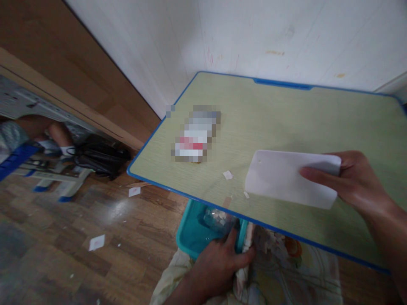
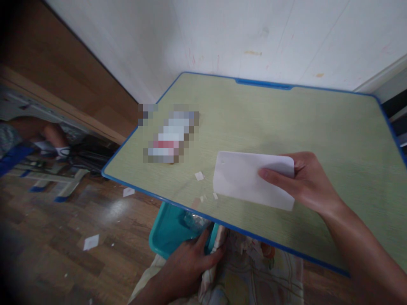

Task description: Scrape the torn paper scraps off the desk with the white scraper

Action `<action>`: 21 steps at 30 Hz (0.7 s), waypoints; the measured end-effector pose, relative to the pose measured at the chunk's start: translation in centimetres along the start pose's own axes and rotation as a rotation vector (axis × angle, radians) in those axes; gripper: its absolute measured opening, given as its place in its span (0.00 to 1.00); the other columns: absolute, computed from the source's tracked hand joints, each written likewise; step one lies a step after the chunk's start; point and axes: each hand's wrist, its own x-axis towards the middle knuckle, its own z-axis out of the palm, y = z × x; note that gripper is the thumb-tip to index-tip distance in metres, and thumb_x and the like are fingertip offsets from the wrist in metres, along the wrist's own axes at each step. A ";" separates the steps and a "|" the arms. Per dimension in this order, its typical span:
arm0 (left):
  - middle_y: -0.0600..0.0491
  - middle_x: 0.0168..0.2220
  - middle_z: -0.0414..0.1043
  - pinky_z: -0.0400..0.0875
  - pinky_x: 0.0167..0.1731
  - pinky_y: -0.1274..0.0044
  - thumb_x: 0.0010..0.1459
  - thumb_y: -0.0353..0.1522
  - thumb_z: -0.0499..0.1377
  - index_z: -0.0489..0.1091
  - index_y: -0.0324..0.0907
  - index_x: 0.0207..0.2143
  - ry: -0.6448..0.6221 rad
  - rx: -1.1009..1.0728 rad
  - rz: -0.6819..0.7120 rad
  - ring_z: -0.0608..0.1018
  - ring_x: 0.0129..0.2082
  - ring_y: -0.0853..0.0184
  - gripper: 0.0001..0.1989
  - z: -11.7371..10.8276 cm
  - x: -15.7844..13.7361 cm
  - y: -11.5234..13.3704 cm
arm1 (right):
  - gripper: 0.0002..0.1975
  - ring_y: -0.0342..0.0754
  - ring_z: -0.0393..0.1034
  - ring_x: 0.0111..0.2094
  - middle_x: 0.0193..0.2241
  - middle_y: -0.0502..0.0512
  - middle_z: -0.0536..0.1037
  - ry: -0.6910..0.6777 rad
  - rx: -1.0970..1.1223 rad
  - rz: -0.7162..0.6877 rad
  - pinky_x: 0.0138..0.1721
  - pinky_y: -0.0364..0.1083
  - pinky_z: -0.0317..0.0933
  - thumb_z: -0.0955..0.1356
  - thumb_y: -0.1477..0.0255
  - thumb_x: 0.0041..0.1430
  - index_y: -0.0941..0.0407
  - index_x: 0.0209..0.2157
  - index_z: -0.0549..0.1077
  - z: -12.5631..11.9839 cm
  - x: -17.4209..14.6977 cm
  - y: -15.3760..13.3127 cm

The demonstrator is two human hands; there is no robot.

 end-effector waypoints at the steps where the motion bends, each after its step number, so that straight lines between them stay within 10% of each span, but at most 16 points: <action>1: 0.41 0.49 0.48 0.64 0.24 0.71 0.47 0.28 0.52 0.39 0.56 0.53 0.004 0.000 0.000 0.69 0.27 0.61 0.34 0.0 0.0 0.0 | 0.13 0.36 0.54 0.12 0.11 0.46 0.61 0.000 -0.006 0.001 0.10 0.36 0.47 0.69 0.64 0.36 0.60 0.14 0.69 0.0 0.0 0.0; 21: 0.41 0.49 0.48 0.64 0.25 0.71 0.47 0.28 0.53 0.38 0.57 0.53 -0.011 0.001 -0.005 0.69 0.28 0.62 0.35 0.0 0.0 -0.1 | 0.10 0.38 0.58 0.13 0.12 0.46 0.66 0.194 0.023 0.049 0.11 0.38 0.50 0.70 0.65 0.36 0.58 0.20 0.72 -0.4 0.1 0.0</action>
